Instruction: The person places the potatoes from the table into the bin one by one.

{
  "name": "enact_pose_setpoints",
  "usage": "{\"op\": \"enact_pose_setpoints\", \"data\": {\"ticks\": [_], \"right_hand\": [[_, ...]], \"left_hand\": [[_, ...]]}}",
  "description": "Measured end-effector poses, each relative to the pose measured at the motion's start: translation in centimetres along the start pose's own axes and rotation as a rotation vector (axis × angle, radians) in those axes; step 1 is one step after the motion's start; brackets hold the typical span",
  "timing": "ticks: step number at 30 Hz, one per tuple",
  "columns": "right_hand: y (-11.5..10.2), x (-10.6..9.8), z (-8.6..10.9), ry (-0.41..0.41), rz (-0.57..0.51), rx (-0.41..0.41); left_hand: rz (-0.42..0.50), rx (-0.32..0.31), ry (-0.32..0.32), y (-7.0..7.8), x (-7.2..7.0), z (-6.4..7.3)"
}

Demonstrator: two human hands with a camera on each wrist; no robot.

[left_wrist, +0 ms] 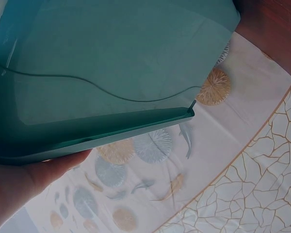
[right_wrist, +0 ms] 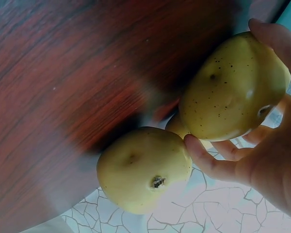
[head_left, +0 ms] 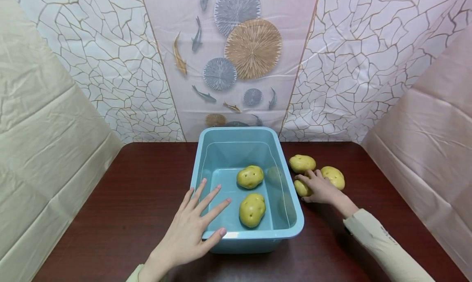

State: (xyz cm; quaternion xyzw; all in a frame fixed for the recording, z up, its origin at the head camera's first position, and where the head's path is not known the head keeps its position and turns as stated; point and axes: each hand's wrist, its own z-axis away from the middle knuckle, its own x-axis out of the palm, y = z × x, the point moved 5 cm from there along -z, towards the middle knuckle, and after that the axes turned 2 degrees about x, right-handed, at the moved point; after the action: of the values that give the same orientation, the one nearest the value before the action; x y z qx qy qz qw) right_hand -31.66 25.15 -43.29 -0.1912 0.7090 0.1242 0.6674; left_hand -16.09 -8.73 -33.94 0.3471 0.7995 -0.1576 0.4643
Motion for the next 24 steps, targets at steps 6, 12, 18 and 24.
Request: {"op": "enact_pose_setpoints", "data": {"ticks": [6, 12, 18, 24], "right_hand": [[-0.08, 0.01, -0.01, 0.01, 0.002, -0.01], [-0.14, -0.01, -0.03, 0.024, 0.019, -0.024], [-0.26, -0.22, -0.1, 0.029, 0.027, -0.028], [-0.32, -0.38, -0.13, 0.04, 0.024, -0.03]], "left_hand": [[-0.003, -0.005, -0.007, 0.02, 0.0, 0.0], [-0.001, -0.012, -0.007, -0.03, 0.05, 0.0], [-0.001, -0.002, 0.006, 0.02, 0.0, -0.06], [-0.002, -0.009, -0.021, 0.0, 0.09, -0.09]]}}
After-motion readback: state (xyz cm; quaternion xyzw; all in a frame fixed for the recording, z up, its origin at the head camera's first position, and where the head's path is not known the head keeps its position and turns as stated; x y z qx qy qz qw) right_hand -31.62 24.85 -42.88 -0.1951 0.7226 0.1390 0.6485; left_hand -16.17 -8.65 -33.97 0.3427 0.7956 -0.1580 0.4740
